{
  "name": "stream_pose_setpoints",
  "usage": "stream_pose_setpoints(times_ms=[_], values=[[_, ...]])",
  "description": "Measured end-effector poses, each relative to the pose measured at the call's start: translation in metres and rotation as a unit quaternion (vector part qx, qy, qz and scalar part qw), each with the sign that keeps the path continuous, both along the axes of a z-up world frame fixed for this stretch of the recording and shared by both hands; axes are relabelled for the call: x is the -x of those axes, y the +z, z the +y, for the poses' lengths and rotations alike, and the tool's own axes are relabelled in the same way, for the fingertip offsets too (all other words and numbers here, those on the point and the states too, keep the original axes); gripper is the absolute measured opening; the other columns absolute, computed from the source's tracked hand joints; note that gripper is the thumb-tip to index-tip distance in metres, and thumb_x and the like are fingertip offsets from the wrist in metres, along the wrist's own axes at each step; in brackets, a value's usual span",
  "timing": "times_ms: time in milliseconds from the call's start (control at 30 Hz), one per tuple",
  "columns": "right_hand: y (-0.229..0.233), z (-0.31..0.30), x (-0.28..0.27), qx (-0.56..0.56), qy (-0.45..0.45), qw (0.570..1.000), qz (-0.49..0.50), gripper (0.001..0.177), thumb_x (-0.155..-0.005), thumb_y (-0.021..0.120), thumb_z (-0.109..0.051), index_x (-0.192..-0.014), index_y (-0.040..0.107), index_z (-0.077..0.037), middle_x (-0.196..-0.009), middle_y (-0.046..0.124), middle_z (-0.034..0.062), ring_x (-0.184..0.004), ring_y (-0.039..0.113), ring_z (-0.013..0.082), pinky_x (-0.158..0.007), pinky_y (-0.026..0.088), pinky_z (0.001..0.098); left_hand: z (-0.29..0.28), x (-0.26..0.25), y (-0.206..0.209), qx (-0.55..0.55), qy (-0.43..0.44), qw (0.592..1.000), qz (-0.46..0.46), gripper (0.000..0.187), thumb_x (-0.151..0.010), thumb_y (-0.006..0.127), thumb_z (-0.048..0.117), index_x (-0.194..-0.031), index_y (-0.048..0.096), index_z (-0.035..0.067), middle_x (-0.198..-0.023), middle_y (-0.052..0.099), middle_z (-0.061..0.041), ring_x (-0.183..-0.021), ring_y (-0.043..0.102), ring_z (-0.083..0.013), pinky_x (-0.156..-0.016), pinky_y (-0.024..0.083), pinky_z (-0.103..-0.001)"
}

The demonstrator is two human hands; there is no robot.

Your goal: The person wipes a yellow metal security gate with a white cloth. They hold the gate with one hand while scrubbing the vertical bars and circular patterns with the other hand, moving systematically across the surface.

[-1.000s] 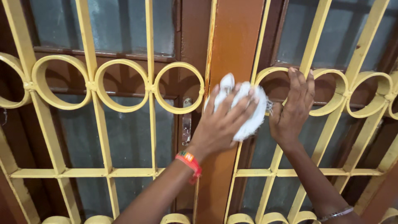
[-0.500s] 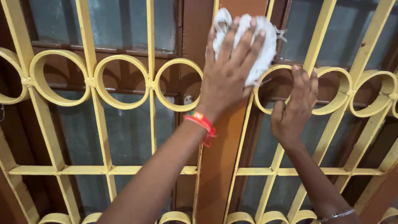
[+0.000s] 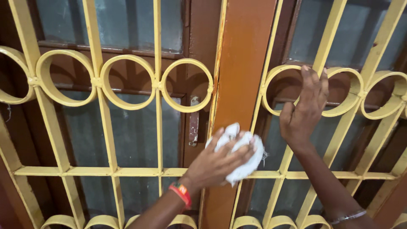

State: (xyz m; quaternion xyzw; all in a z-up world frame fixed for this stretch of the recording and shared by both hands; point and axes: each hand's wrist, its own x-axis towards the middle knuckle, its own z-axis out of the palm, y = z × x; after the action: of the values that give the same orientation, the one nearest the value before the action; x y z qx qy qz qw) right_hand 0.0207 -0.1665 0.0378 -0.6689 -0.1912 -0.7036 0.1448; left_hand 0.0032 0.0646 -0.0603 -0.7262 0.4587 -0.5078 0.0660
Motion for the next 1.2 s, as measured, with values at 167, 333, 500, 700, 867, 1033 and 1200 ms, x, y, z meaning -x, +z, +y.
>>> stream_pose_setpoints(times_ms=[167, 333, 500, 700, 867, 1033, 1200], values=[[0.001, 0.0, 0.001, -0.003, -0.006, 1.0, 0.006, 0.074, -0.084, 0.049, 0.001, -0.158, 0.043, -0.003, -0.16, 0.047, 0.0202, -0.158, 0.027, 0.0462, -0.132, 0.022, 0.0536, -0.014, -0.022, 0.101, 0.146, 0.012, 0.988, -0.045, 0.11, -0.057, 0.09, 0.044, -0.154, 0.045, 0.018, -0.162, 0.036, -0.01, -0.154, 0.027, -0.036, -0.124, 0.016, -0.071], [0.0, 0.001, 0.001, -0.01, -0.011, 1.0, 0.022, 0.076, -0.082, 0.049, 0.001, -0.158, 0.043, -0.004, -0.16, 0.046, 0.0197, -0.158, 0.026, 0.0454, -0.13, 0.022, 0.0537, -0.028, -0.029, 0.187, 0.257, -0.023, 0.954, -0.149, 0.099, -0.08, 0.089, 0.048, -0.161, 0.041, 0.018, -0.17, 0.029, -0.007, -0.16, 0.023, -0.0328, -0.131, 0.015, -0.069], [0.0, 0.001, 0.0, -0.01, -0.009, 1.0, 0.017, 0.076, -0.083, 0.049, 0.001, -0.159, 0.042, -0.005, -0.161, 0.046, 0.019, -0.159, 0.026, 0.0446, -0.132, 0.022, 0.0535, -0.03, -0.02, 0.152, 0.249, 0.006, 0.962, -0.11, 0.1, -0.073, 0.084, 0.048, -0.159, 0.042, 0.02, -0.168, 0.031, -0.005, -0.158, 0.024, -0.0307, -0.129, 0.016, -0.069], [0.0, 0.0, -0.001, -0.004, -0.009, 1.0, 0.013, 0.076, -0.083, 0.049, 0.002, -0.159, 0.042, -0.004, -0.161, 0.045, 0.0199, -0.159, 0.025, 0.0452, -0.131, 0.021, 0.0546, -0.01, -0.018, 0.137, 0.195, -0.007, 0.975, -0.105, 0.1, -0.074, 0.084, 0.045, -0.16, 0.04, 0.019, -0.167, 0.03, -0.005, -0.158, 0.024, -0.0315, -0.127, 0.016, -0.071], [-0.001, 0.001, -0.001, -0.009, -0.009, 1.0, 0.019, 0.078, -0.084, 0.048, 0.002, -0.161, 0.041, -0.005, -0.163, 0.045, 0.0185, -0.16, 0.025, 0.0447, -0.133, 0.021, 0.0549, -0.008, -0.033, 0.196, 0.25, 0.013, 0.96, -0.129, 0.097, -0.08, 0.085, 0.048, -0.161, 0.039, 0.021, -0.169, 0.029, -0.005, -0.159, 0.024, -0.0308, -0.13, 0.02, -0.066], [0.003, 0.009, 0.005, -0.019, -0.026, 0.999, 0.03, 0.08, -0.081, 0.051, 0.001, -0.16, 0.04, -0.003, -0.163, 0.044, 0.0197, -0.16, 0.024, 0.045, -0.13, 0.011, 0.0584, -0.015, -0.029, 0.182, 0.27, -0.016, 0.955, -0.122, 0.096, -0.079, 0.082, 0.04, -0.161, 0.037, 0.019, -0.168, 0.032, -0.005, -0.159, 0.026, -0.0304, -0.132, 0.021, -0.062], [0.01, 0.042, 0.014, 0.022, 0.046, 0.998, 0.02, 0.066, -0.093, 0.053, -0.005, -0.158, 0.043, -0.004, -0.165, 0.041, 0.0182, -0.157, 0.025, 0.0375, -0.131, 0.011, 0.0498, -0.014, -0.018, 0.136, 0.242, -0.044, 0.964, -0.103, 0.082, -0.086, 0.077, 0.034, -0.158, 0.043, 0.013, -0.163, 0.041, -0.008, -0.155, 0.036, -0.0314, -0.132, 0.022, -0.059]])
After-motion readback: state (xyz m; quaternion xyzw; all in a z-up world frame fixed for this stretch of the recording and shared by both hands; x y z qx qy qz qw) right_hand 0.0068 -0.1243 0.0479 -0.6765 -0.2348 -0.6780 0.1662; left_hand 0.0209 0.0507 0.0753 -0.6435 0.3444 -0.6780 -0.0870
